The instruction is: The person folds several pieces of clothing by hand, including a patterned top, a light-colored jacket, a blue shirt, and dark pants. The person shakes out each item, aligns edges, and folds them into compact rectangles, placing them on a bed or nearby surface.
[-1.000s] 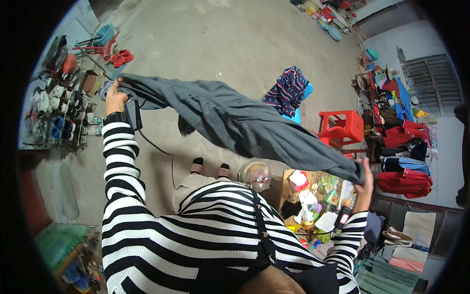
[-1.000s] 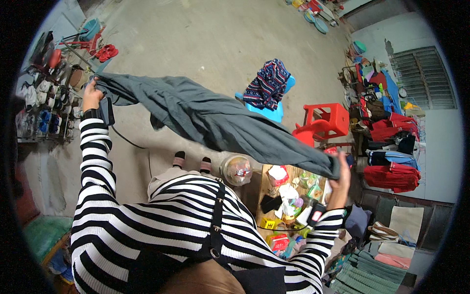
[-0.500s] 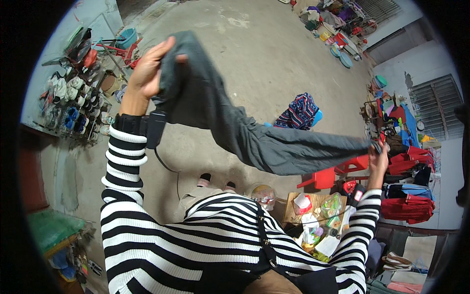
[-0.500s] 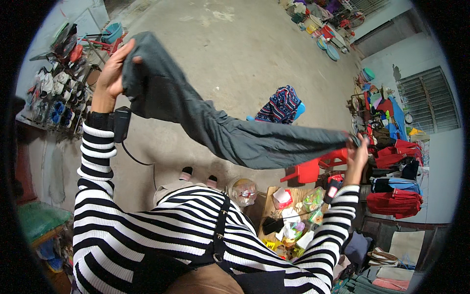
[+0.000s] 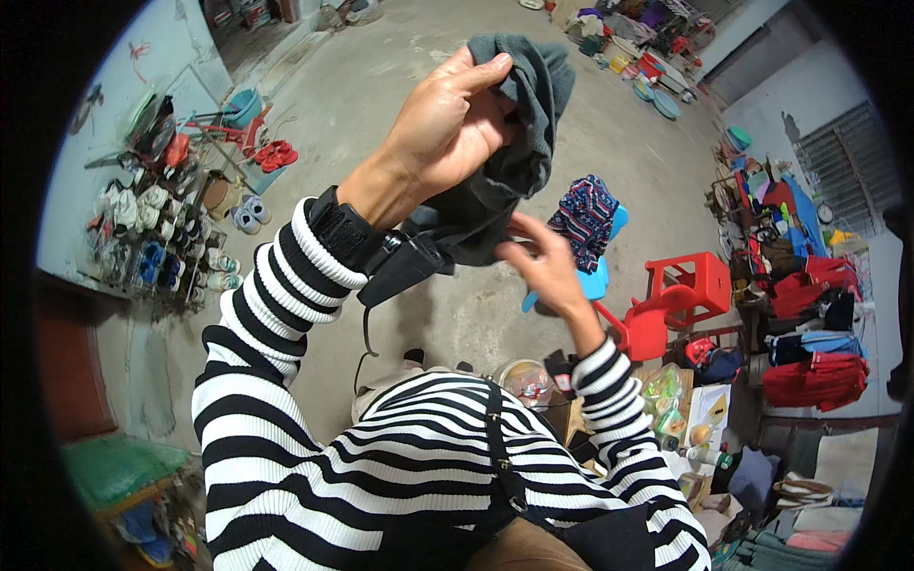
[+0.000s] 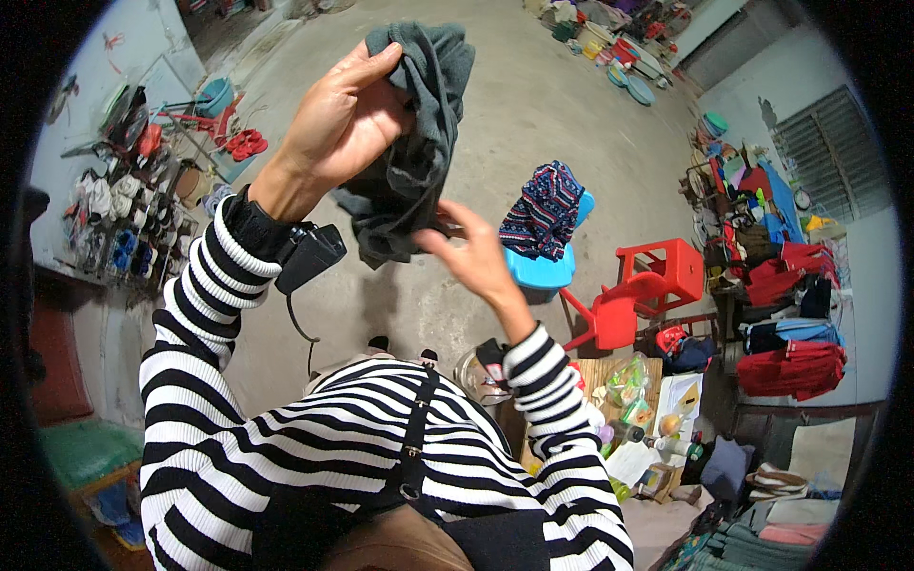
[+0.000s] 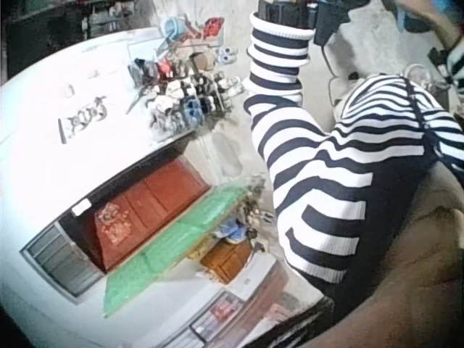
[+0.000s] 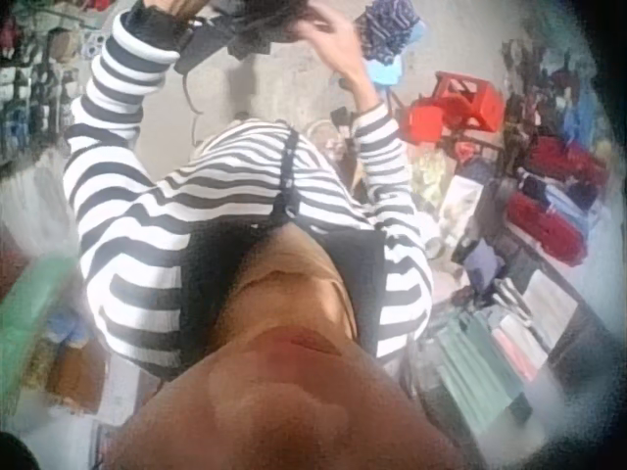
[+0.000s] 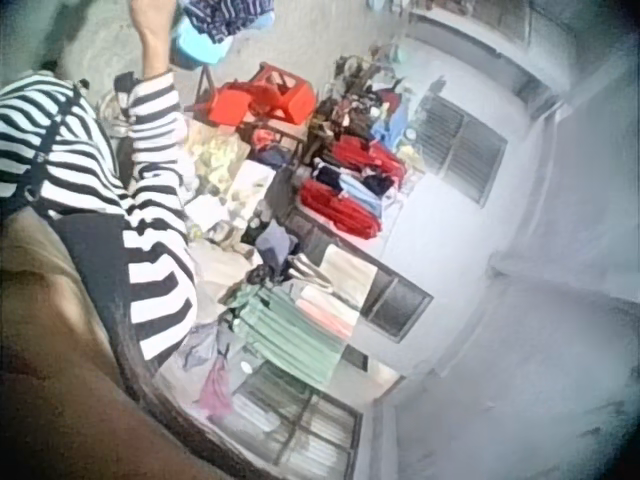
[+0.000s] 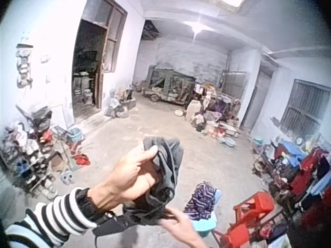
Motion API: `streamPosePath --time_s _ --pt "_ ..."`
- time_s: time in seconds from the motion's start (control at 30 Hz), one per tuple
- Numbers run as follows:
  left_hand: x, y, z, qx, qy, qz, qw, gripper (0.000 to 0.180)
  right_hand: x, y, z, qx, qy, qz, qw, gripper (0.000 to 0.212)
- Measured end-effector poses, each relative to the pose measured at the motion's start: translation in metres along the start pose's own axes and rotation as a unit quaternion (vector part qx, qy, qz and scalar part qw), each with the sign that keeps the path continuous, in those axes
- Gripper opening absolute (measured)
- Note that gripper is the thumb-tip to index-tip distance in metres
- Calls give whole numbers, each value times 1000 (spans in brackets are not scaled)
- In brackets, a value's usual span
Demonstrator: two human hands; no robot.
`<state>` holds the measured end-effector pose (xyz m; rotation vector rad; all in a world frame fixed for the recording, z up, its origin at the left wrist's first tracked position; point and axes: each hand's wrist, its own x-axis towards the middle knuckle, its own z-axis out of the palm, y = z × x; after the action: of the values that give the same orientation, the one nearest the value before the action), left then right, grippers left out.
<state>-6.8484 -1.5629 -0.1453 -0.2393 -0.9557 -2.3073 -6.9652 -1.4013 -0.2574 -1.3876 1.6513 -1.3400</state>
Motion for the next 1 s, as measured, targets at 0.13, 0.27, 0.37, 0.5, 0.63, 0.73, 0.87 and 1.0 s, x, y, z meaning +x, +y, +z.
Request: streamPosePath --time_s 0.13,0.27,0.37,0.5,0.63,0.73,0.87,1.0 --pt "13 -10 15 -43 25 4 999 12 30 62 35 -46 49 7 998 46" --pt "17 2 25 -84 40 50 994 11 50 33 27 -72 232 -100 965 36" --pt "15 13 28 -96 40 57 993 17 37 -11 21 -55 334 -91 937 20" --pt "10 8 53 -78 10 39 996 36 40 7 32 -103 207 -110 967 31" --pt "2 15 54 -41 12 59 997 54 30 18 43 68 67 -31 995 33" --pt "-1 27 45 -51 13 56 997 56 13 -14 36 99 233 -58 966 25" --pt "1 23 40 -100 34 60 993 43 -2 -3 4 -12 144 59 988 30" --pt "12 3 44 -138 43 47 988 37 -10 35 41 -89 6 60 994 29"
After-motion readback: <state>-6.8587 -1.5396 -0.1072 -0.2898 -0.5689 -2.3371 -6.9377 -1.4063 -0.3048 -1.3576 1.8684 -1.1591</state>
